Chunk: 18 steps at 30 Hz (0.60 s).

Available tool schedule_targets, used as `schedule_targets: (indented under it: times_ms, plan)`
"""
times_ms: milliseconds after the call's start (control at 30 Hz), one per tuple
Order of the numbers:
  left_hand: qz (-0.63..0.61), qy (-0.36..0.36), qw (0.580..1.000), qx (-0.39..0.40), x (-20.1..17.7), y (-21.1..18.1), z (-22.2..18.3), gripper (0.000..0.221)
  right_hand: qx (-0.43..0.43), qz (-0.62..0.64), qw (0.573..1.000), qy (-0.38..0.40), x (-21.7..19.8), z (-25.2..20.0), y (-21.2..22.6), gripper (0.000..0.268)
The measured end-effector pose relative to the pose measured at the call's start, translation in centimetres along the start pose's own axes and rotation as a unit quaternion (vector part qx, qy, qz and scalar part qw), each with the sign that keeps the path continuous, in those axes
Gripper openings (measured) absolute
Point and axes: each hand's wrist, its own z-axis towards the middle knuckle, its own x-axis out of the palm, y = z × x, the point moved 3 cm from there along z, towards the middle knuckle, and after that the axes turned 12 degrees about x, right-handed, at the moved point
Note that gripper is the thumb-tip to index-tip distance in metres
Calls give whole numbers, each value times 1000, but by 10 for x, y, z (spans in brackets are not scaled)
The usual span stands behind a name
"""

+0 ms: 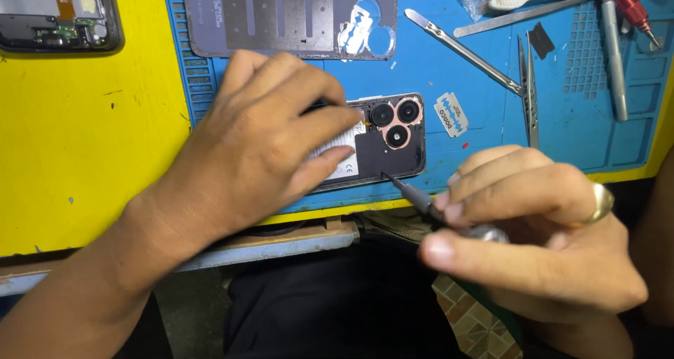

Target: Disassembling a smartphone by prying off the back casing and removing internal components using specialized repair tools.

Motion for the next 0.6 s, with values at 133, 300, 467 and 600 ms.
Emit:
schedule_targets:
  times_ms: [133,300,467,600]
  plan:
    - [77,48,995,40,6,-23,13,9,-19,45,999,-2,0,-5,-5,24]
    - [184,106,974,75,19,-44,26,22,-11,2,998,-67,2,-14,6,13]
    - [178,45,982,54,22,-56,31,15,-42,-42,995,-76,3,-29,-19,28]
    - [184,25,981,51,27,-61,32,18,-32,7,999,4,-6,-36,-24,23]
